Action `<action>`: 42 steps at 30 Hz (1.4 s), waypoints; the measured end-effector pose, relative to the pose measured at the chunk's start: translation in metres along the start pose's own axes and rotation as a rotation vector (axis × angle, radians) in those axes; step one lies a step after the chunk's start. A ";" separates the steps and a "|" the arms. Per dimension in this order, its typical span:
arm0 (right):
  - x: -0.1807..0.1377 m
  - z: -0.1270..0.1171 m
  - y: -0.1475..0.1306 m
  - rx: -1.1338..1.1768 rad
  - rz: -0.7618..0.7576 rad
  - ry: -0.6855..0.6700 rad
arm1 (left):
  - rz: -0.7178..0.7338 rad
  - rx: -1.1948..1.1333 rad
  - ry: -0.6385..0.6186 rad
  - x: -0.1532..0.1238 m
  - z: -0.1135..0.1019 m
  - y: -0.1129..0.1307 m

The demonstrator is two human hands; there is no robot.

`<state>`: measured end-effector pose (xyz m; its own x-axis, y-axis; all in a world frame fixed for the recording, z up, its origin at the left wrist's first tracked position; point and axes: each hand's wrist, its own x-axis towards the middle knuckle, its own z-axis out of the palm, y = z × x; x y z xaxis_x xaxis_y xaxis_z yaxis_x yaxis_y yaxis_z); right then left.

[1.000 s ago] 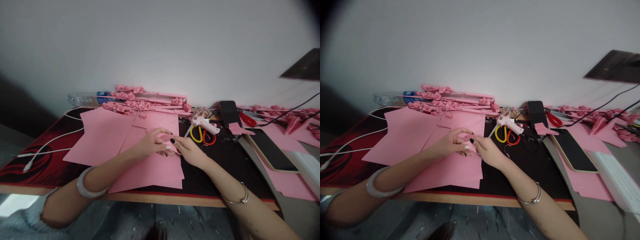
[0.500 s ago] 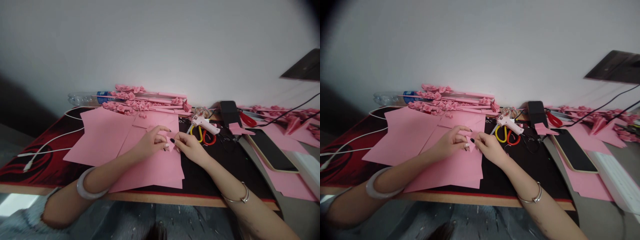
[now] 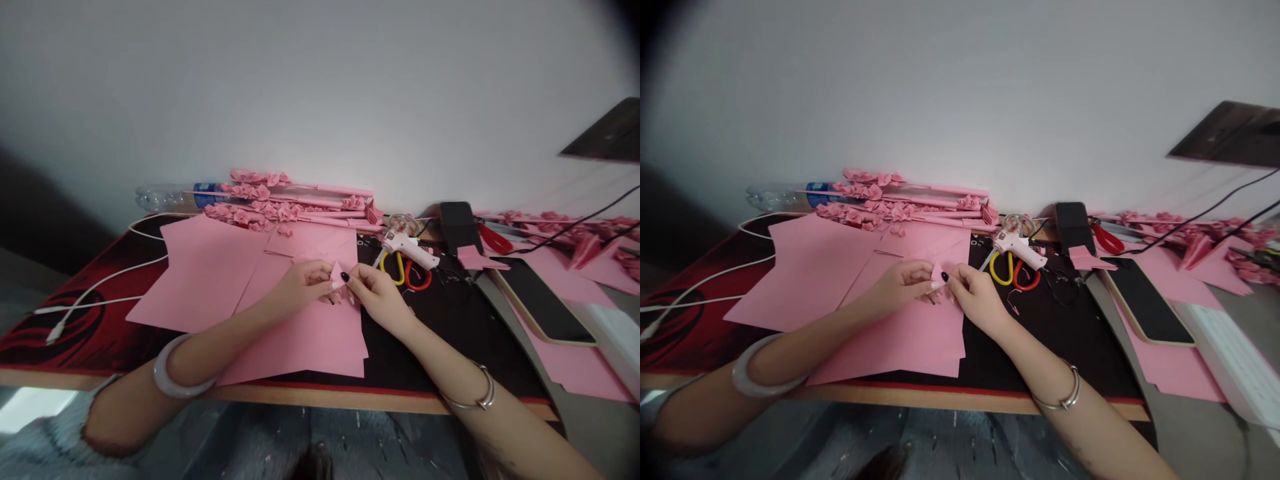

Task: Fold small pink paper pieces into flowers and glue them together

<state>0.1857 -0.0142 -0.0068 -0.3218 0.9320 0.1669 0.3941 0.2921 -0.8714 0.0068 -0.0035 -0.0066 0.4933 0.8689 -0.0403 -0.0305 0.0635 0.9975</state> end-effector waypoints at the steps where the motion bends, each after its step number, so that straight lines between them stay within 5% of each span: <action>1: -0.001 0.000 -0.001 -0.030 -0.014 0.010 | 0.005 0.020 0.005 0.000 -0.001 0.000; 14: -0.002 -0.002 -0.004 -0.269 -0.353 0.169 | 0.006 0.065 -0.012 -0.002 -0.002 0.006; 27: -0.002 -0.002 -0.003 -0.118 -0.348 0.164 | -0.164 -0.048 -0.050 -0.004 0.000 0.008; 42: -0.002 -0.007 -0.004 -0.357 -0.600 0.242 | -0.125 -0.137 0.033 -0.005 -0.002 0.008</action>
<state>0.1910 -0.0154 0.0001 -0.3876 0.5991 0.7007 0.4792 0.7802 -0.4020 0.0024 -0.0059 0.0012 0.4722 0.8655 -0.1674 -0.0902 0.2363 0.9675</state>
